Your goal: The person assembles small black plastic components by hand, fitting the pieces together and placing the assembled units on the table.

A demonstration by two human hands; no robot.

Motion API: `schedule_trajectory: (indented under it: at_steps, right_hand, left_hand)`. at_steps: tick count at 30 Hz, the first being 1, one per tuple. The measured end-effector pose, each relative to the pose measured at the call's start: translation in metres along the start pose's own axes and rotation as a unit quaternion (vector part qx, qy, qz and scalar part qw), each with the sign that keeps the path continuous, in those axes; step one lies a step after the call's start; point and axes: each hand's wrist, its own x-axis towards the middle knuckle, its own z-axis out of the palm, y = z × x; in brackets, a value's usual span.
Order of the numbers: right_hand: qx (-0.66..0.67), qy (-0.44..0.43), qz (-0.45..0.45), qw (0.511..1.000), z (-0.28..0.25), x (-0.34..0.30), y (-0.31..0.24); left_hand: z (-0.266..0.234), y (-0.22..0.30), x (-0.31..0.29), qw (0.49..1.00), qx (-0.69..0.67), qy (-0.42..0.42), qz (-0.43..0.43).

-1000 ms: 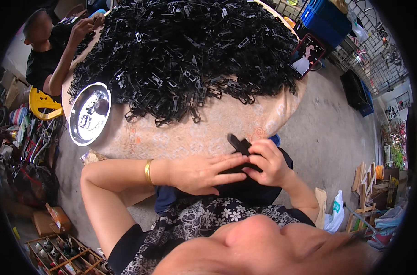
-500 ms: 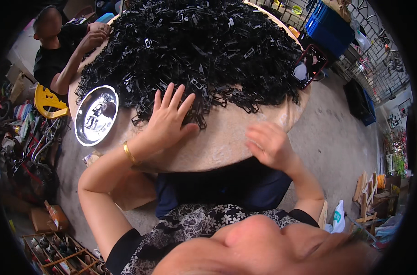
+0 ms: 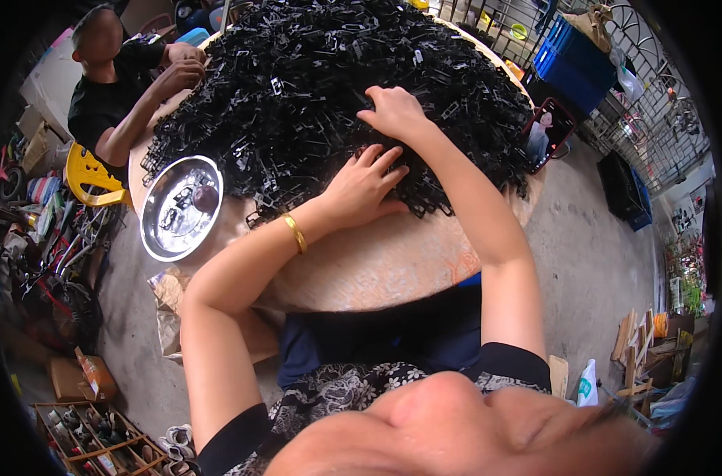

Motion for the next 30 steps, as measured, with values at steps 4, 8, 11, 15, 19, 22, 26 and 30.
schedule_trajectory:
  at_steps: [4, 8, 11, 15, 19, 22, 26, 30]
  right_hand:
    - [-0.055, -0.038, 0.002, 0.998, 0.003, 0.015, -0.004]
    - [0.048, -0.016, -0.08, 0.996, 0.007, 0.006, -0.007]
    - [0.135, 0.049, -0.087, 0.986, -0.001, -0.003, -0.003]
    - [0.219, 0.137, -0.123, 0.958, -0.008, -0.016, 0.0]
    - [0.117, 0.227, -0.327, 0.91, -0.01, -0.045, -0.02]
    - [0.086, 0.197, -0.323, 0.922, -0.005, -0.054, -0.013]
    - [0.103, 0.149, -0.231, 0.956, -0.017, -0.063, 0.005]
    - [0.089, 0.066, -0.223, 0.968, -0.013, -0.066, 0.026]
  left_hand:
    - [-0.023, 0.004, 0.003, 0.991, -0.077, 0.103, -0.031]
    - [-0.045, -0.016, 0.004, 0.915, -0.282, 0.18, -0.224]
    - [-0.041, -0.04, 0.002, 0.729, -0.539, 0.234, -0.351]
    - [-0.043, -0.051, 0.002, 0.647, -0.598, 0.23, -0.414]
    - [-0.042, -0.05, -0.001, 0.654, -0.627, 0.176, -0.385]
    - [-0.039, -0.05, -0.002, 0.689, -0.609, 0.134, -0.37]
    - [-0.047, -0.054, -0.006, 0.793, -0.474, 0.079, -0.375]
    - [-0.053, -0.042, -0.008, 0.961, -0.156, 0.073, -0.218]
